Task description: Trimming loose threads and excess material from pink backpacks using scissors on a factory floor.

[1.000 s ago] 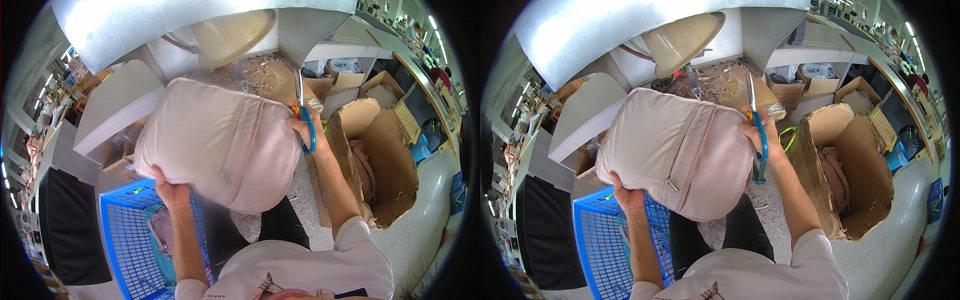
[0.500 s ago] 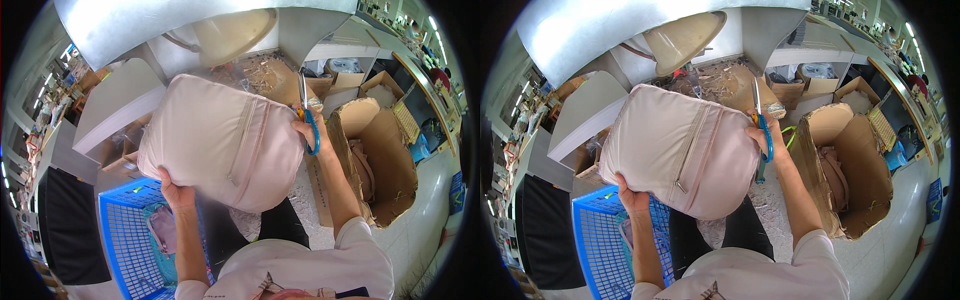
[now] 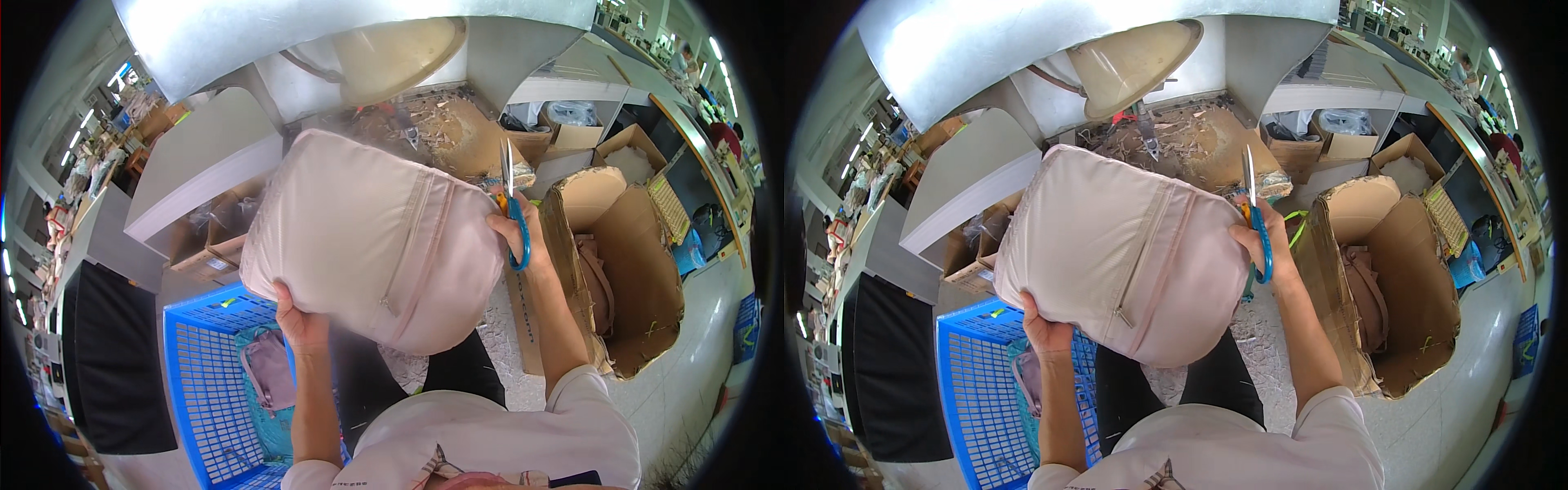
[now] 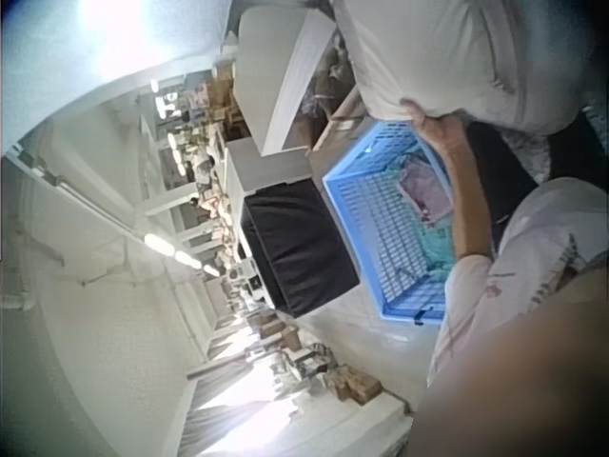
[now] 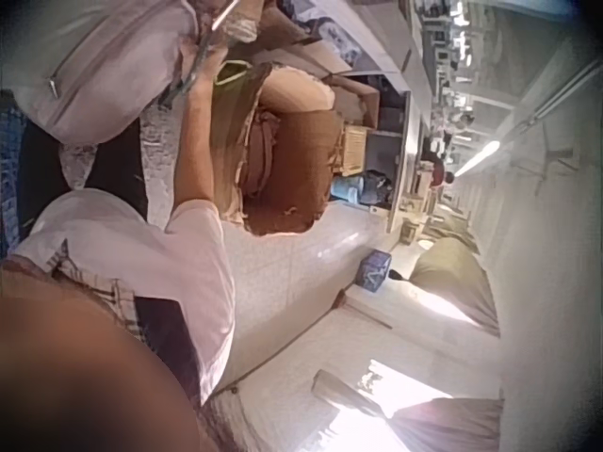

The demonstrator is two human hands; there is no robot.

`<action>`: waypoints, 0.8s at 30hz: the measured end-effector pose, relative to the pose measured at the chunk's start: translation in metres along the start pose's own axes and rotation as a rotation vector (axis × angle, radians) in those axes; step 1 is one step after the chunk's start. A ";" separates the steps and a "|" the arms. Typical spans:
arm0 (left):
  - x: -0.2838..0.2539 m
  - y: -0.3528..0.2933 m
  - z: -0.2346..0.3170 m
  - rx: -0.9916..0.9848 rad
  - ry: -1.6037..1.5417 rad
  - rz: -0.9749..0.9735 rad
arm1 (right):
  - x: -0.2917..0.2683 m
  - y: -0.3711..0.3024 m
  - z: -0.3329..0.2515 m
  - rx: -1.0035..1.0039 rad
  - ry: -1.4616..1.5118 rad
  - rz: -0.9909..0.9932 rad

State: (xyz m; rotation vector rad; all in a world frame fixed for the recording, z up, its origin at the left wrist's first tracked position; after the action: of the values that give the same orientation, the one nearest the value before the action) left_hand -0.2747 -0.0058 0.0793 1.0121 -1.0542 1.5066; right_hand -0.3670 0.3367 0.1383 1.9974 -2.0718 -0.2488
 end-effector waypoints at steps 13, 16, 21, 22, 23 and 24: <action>0.005 -0.033 -0.046 -0.045 0.134 0.015 | -0.053 -0.059 0.006 0.032 -0.059 0.087; 0.002 -0.040 -0.053 -0.047 0.147 0.058 | -0.059 -0.068 0.001 0.032 -0.042 0.121; -0.008 -0.052 -0.070 -0.129 0.171 0.077 | -0.079 -0.085 -0.014 0.041 -0.161 0.136; -0.014 -0.054 -0.072 -0.130 0.166 0.080 | -0.080 -0.088 -0.019 0.063 -0.149 0.136; -0.021 -0.055 -0.072 -0.095 0.351 0.107 | -0.082 -0.092 -0.018 0.065 -0.153 0.133; -0.022 -0.057 -0.073 -0.063 0.536 0.129 | -0.088 -0.095 -0.019 0.047 -0.177 0.134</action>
State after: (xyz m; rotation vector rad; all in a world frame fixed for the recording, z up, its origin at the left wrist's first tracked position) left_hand -0.2218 0.0655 0.0459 0.4565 -0.7823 1.7096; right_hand -0.2686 0.4210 0.1226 1.9136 -2.3297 -0.3657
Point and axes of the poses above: each hand's wrist, its own y-axis towards the middle knuckle, its own x-axis out of the palm, z = x × y, the point moved 6 cm from there along y, towards the middle knuckle, and after that the axes turned 8 degrees about -x, right-handed, at the moved point
